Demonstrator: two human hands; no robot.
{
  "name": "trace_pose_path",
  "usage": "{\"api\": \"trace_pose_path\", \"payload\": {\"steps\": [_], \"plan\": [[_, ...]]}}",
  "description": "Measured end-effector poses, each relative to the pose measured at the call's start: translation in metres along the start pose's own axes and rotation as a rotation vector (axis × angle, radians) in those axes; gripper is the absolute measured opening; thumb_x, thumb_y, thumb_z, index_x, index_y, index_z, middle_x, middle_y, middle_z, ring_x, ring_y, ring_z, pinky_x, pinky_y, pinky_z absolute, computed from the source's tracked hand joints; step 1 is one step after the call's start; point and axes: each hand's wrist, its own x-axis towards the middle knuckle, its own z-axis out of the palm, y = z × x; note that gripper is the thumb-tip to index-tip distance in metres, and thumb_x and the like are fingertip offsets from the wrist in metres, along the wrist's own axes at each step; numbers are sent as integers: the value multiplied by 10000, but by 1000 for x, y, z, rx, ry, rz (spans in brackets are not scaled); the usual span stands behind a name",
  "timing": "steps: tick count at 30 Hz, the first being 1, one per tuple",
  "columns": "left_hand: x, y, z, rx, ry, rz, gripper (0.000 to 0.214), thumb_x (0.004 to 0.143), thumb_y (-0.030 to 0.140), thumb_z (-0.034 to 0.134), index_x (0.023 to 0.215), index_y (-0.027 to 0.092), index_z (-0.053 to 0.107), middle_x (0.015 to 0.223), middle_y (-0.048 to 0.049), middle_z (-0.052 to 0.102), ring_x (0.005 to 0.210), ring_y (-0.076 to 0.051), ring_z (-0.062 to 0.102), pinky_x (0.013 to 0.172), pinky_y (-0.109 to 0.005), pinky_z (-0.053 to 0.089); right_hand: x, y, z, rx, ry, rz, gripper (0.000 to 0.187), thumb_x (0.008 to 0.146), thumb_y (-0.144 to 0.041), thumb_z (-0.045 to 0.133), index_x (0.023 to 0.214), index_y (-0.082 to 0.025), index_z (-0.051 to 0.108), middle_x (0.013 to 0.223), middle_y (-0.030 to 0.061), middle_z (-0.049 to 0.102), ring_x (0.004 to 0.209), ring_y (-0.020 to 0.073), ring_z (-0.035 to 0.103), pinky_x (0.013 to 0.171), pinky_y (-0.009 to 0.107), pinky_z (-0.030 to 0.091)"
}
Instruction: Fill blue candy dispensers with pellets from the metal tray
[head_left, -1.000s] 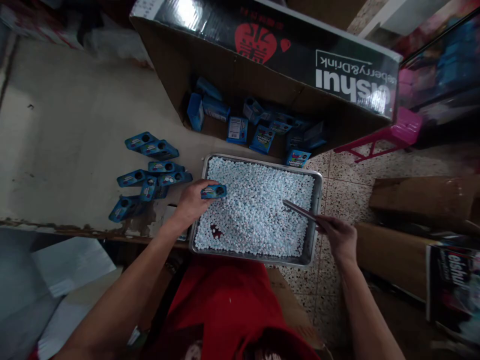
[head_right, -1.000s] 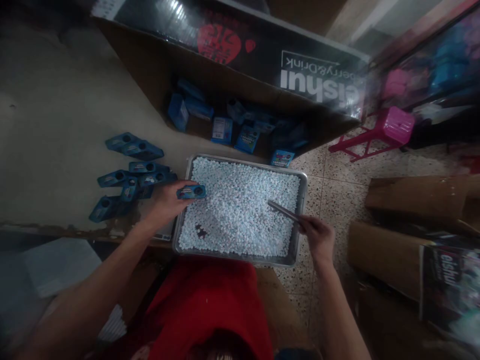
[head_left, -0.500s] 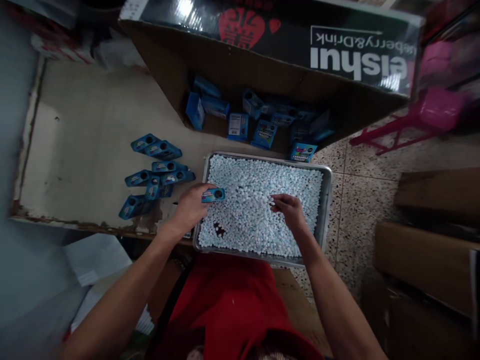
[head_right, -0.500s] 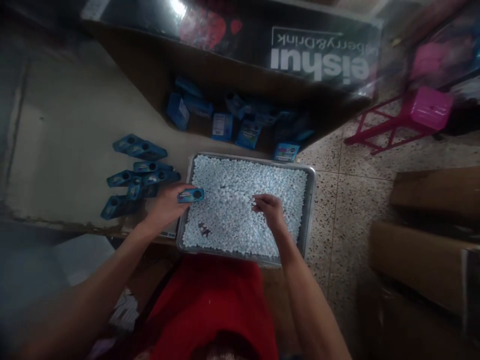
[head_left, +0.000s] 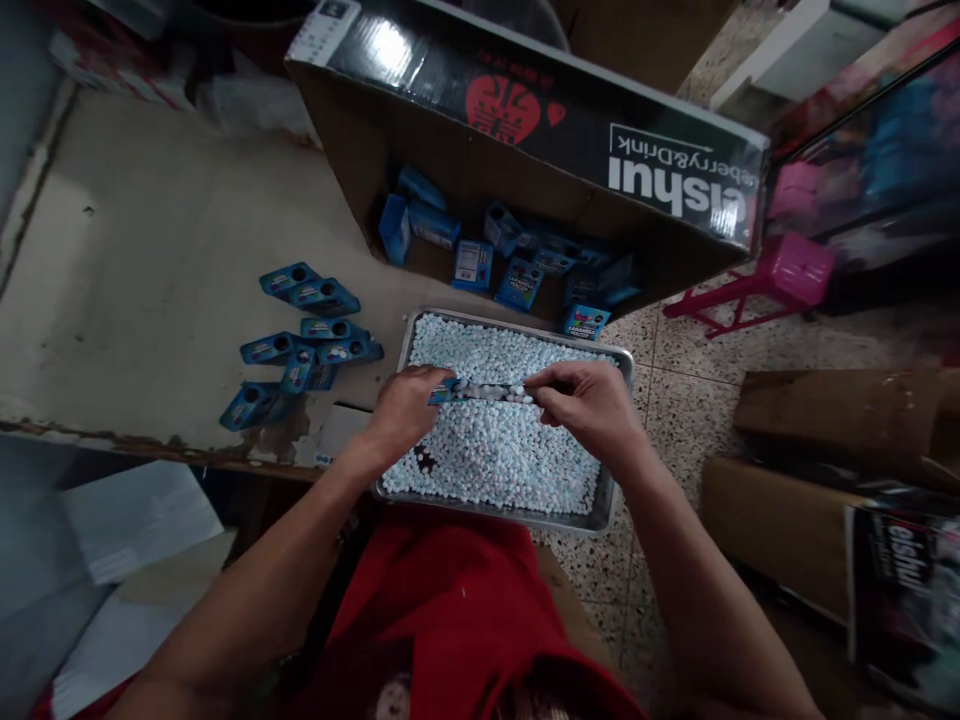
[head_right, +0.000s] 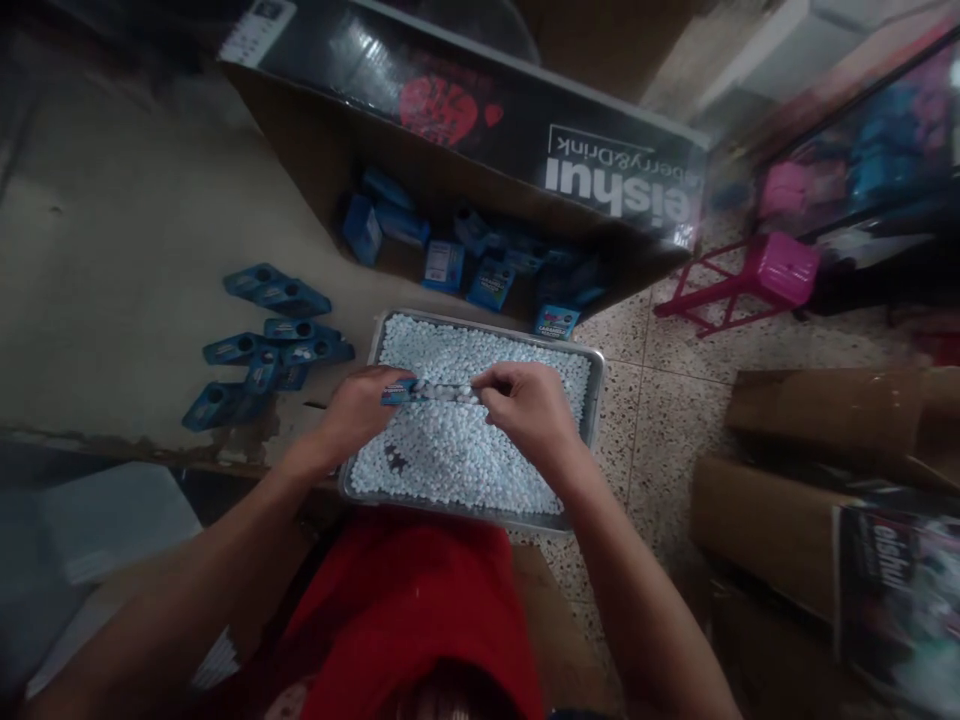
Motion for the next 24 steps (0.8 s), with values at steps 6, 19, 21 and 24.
{"api": "trace_pose_path", "payload": {"steps": [6, 19, 21, 24], "plan": [[0, -3, 5, -31, 6, 2, 436, 828, 99, 567, 1219, 218, 719, 1203, -78, 745, 1141, -266, 685, 1076, -378, 508, -1, -33, 5, -162, 7, -75, 184, 779, -134, 666, 814, -212, 829, 647, 18, 695, 549, 131, 621, 493, 237, 444], [-23, -33, 6, -234, 71, -167, 386, 738, 61, 669, 1076, 240, 713, 1136, -37, 727, 1088, -229, 679, 1013, -365, 545, -66, 226, -12, 164, 423, 397, 380, 671, -480, 843, 891, -172, 814, 721, 57, 752, 575, 195, 671, 539, 312, 551], [-23, -33, 7, -227, 102, -196, 390, 734, 59, 670, 1080, 235, 711, 1131, -38, 727, 1087, -224, 677, 1007, -355, 548, -45, 230, 22, 295, 354, 380, 400, 662, -495, 846, 884, -165, 802, 724, 48, 751, 578, 178, 661, 553, 299, 545], [-21, -33, 7, -259, 90, -246, 372, 722, 69, 694, 1062, 220, 705, 1120, -35, 736, 1056, -222, 687, 993, -356, 557, -15, 215, 55, 467, 278, 376, 398, 638, -488, 857, 844, -156, 782, 669, 26, 722, 540, 143, 616, 540, 275, 522]]}}
